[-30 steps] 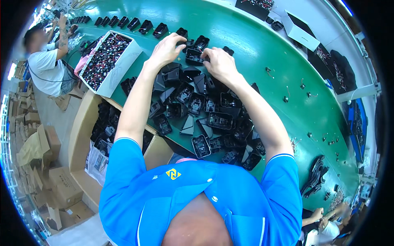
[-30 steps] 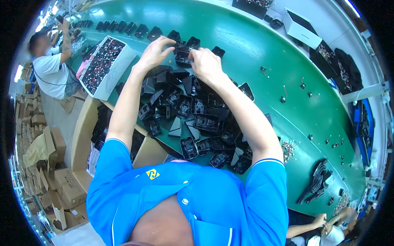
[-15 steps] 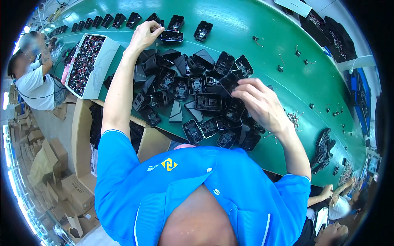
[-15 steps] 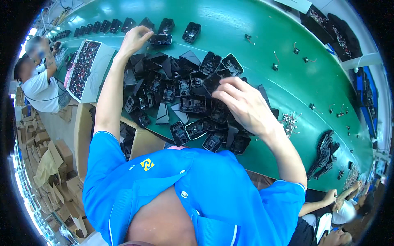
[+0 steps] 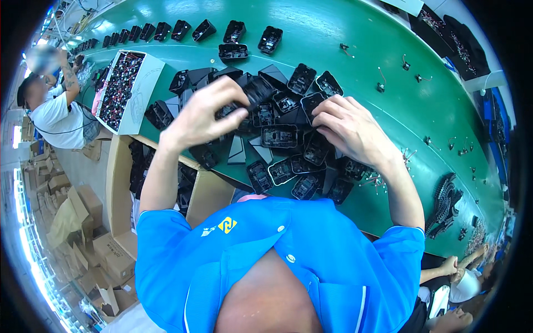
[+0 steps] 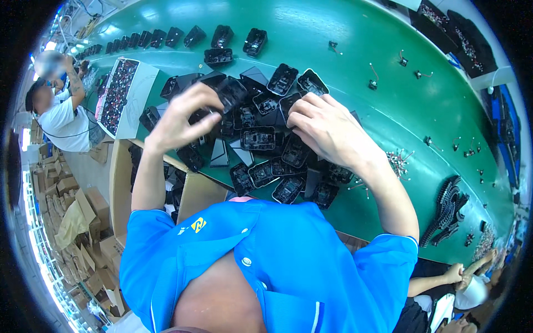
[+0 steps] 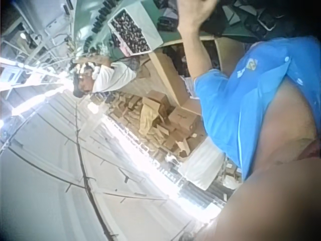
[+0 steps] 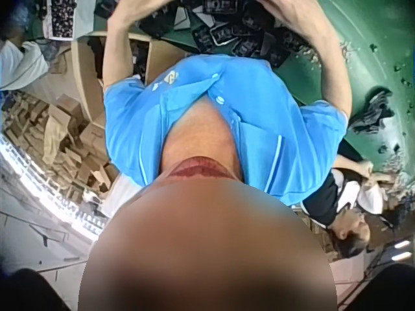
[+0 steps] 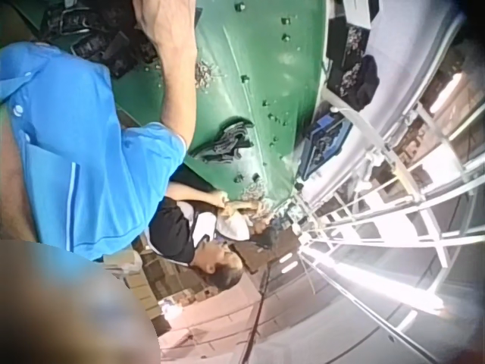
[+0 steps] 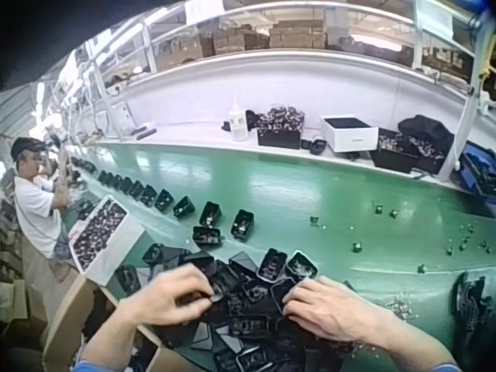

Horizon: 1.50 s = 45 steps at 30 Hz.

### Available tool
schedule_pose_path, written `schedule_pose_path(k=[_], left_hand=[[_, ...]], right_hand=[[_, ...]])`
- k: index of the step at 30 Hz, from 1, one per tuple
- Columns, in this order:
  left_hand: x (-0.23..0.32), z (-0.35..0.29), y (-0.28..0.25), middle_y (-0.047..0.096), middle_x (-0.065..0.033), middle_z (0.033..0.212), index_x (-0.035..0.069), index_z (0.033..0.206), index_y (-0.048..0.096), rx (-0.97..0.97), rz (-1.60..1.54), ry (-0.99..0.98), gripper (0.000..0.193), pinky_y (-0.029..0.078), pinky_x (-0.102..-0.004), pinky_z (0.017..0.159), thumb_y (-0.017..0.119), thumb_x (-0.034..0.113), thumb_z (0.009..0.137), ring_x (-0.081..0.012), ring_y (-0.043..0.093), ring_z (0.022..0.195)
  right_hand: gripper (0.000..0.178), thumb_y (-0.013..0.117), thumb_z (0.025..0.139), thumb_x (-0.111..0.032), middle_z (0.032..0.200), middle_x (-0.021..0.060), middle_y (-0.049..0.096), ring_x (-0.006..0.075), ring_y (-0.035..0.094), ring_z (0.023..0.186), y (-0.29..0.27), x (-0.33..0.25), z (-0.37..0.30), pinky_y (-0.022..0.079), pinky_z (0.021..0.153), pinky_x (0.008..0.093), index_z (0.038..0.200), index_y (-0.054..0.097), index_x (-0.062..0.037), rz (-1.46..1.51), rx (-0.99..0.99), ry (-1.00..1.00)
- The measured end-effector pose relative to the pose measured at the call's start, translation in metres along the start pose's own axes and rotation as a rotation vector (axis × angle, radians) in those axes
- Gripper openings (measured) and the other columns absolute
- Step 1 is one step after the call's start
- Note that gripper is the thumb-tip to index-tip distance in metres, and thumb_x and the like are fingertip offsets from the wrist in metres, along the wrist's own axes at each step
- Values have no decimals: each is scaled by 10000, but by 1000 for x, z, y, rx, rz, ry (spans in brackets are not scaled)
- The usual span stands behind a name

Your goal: Assembling and inspecting black plastic electronic housings on a production line.

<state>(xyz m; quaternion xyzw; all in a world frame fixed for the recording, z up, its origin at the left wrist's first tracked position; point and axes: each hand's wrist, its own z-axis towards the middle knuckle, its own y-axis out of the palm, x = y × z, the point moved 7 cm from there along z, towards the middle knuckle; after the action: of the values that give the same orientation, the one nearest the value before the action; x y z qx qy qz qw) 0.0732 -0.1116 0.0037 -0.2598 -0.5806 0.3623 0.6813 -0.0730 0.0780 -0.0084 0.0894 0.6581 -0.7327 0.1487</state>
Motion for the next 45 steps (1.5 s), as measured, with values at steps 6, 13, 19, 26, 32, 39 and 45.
schedule_pose_path(k=[6, 13, 19, 26, 32, 39, 45], left_hand=[[9, -2, 14, 629, -91, 1108, 47, 1059, 674, -118, 52, 66, 173, 486, -370, 920, 671, 124, 904, -233, 583, 1034], [-61, 50, -38, 654, -107, 1066, 43, 1066, 678, 296, 462, -98, 265, 475, -400, 938, 630, 273, 943, -282, 593, 1017], [-125, 67, -35, 659, -135, 1004, 61, 1001, 651, 127, 786, -405, 300, 492, -432, 875, 644, 351, 923, -328, 622, 971], [-149, 78, -17, 662, -131, 896, 67, 867, 603, 84, 694, -388, 265, 489, -461, 794, 680, 321, 858, -346, 629, 862], [-135, 70, -31, 643, -104, 842, 67, 817, 548, 200, 669, -497, 225, 500, -452, 766, 708, 224, 834, -354, 631, 824], [-158, 65, -26, 659, -111, 867, 56, 855, 529, 314, 620, -441, 196, 501, -460, 762, 676, 186, 854, -367, 645, 845], [-150, 72, -31, 689, -129, 886, 59, 943, 577, 276, 478, -440, 150, 510, -461, 754, 643, 170, 866, -369, 663, 852]], right_hand=[[223, 692, 890, -152, 1216, 46, 621, 223, 588, 1101, -28, -5, -2, 467, 967, 368, 1099, 645, -89, -38, 114, 7], [749, 696, 887, -474, 1399, 189, 542, 399, 574, 1217, -164, -37, -49, 443, 1095, 563, 1460, 441, -64, 217, 860, -279], [619, 629, 929, -421, 1361, 168, 568, 349, 591, 1177, -186, -35, -148, 460, 1068, 500, 1416, 477, -70, 105, 1106, -211], [478, 551, 978, -359, 1316, 143, 599, 290, 610, 1130, -183, -27, -213, 479, 1037, 426, 1364, 519, -78, -192, 1409, -282], [379, 484, 1021, -305, 1278, 121, 626, 240, 626, 1089, -213, -30, -172, 495, 1010, 363, 1320, 555, -84, -119, 1547, -85], [286, 671, 877, 35, 1172, 58, 678, 156, 619, 1031, -204, 19, -76, 502, 936, 337, 1140, 666, -77, 67, 1440, -230], [294, 579, 881, 45, 1044, 61, 646, 219, 611, 1000, -41, 179, 56, 517, 922, 362, 1048, 724, -149, -84, 580, 251]])
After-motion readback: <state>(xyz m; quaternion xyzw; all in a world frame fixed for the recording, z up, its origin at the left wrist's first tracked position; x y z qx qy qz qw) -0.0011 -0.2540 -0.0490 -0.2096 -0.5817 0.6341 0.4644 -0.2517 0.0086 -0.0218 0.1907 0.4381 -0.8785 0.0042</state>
